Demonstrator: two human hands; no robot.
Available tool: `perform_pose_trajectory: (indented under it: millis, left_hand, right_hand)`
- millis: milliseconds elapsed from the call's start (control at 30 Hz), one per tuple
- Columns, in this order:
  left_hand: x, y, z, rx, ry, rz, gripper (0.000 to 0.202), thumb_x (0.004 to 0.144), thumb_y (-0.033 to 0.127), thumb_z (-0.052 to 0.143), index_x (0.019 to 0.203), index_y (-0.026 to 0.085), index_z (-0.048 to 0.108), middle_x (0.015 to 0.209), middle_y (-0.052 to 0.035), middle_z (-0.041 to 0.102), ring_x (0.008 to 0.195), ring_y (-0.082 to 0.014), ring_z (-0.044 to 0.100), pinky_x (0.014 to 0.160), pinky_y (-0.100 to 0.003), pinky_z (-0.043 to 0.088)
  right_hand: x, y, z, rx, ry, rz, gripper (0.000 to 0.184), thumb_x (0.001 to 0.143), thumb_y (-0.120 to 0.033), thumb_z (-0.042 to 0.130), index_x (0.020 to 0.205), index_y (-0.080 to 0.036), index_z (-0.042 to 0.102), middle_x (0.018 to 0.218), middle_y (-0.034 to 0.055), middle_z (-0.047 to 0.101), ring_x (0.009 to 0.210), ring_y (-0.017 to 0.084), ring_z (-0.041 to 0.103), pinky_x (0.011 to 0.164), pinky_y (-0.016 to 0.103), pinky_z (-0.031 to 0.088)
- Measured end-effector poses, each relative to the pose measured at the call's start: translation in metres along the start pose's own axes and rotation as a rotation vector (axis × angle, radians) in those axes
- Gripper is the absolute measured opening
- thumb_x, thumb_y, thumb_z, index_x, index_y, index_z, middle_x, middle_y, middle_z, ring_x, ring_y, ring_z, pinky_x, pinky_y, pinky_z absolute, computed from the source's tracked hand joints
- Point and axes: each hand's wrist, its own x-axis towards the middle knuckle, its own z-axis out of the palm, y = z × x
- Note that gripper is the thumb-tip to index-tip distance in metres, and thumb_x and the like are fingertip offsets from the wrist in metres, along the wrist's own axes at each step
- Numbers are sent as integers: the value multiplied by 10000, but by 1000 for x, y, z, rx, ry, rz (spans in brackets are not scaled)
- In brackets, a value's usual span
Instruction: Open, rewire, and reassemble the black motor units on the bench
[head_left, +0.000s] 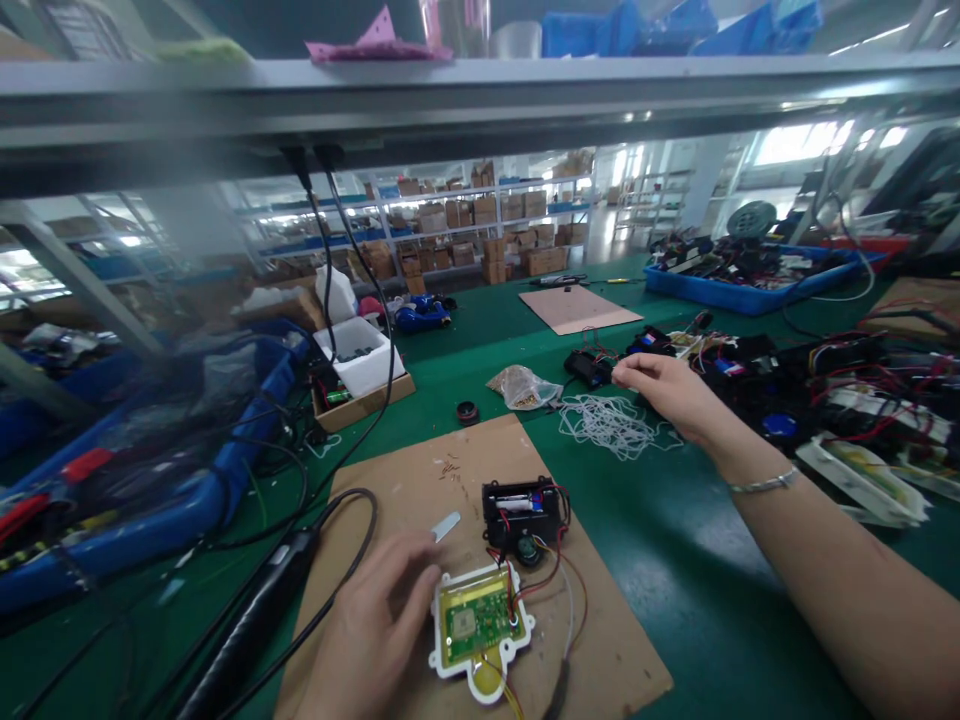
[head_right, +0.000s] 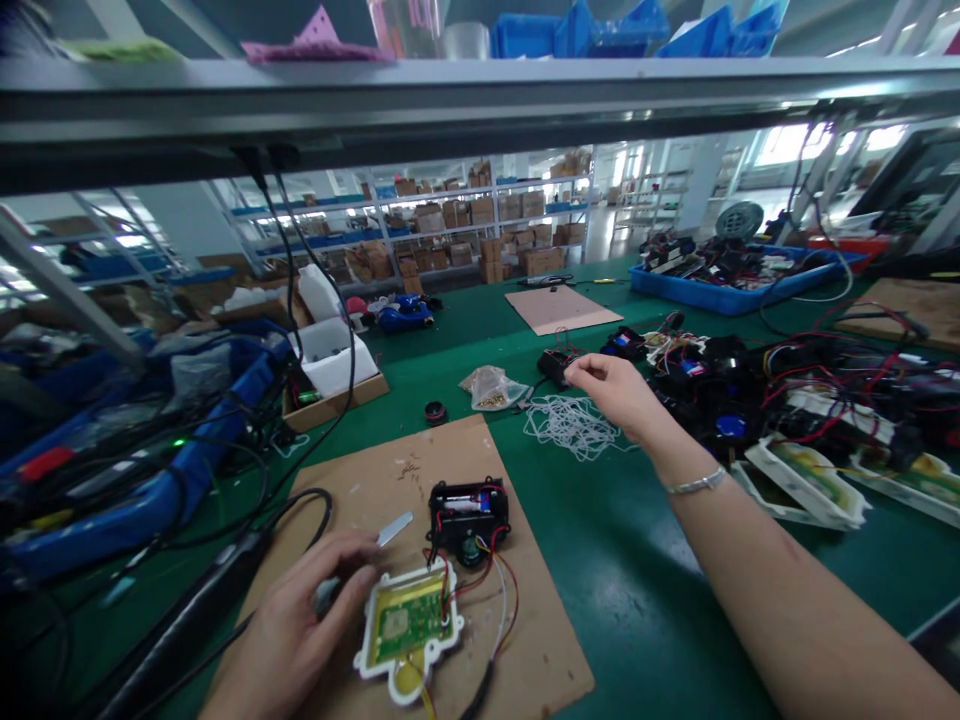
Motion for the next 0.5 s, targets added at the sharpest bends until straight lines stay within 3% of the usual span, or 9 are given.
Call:
perform_pose_trajectory:
  millis: [100,267,367,500]
  left_hand:
    - [1,0,0,-32,4,-28,195,915,370,489,937,223,615,1011,-61,651,973,-221,619,847,-351,519]
    - [0,-1,6,-51,-22,-36,172,920,341,488,930,218,608,984,-48,649,947,-207,616,841,-332,503]
    - [-1,4,10,-66,-42,-18,163,927,310,472,921,214,604,955,-45,650,913,-200,620,834,-331,499]
    - [-1,10,10,-79,-37,8,157,924,268,464,898,204,606,929,-57,653,888,-201,628,814,-328,509]
  right_hand:
    - [1,0,-3,22,-7,9,294,904,-388,435,886,-164,625,800,50,694,709,181,641,621,269,484]
    - [4,25,29,-95,-67,93,142,801,-281,661,859,-153,650,852,58,685,791,189,638,726,314,494]
    - [1,36,45,-156,-98,136,204,882,-338,611,886,-135,631,890,36,660,793,160,628,751,350,508]
    - [1,34,39,-138,-24,142,189,849,-346,617,813,-167,670,797,44,678,787,208,640,715,347,486]
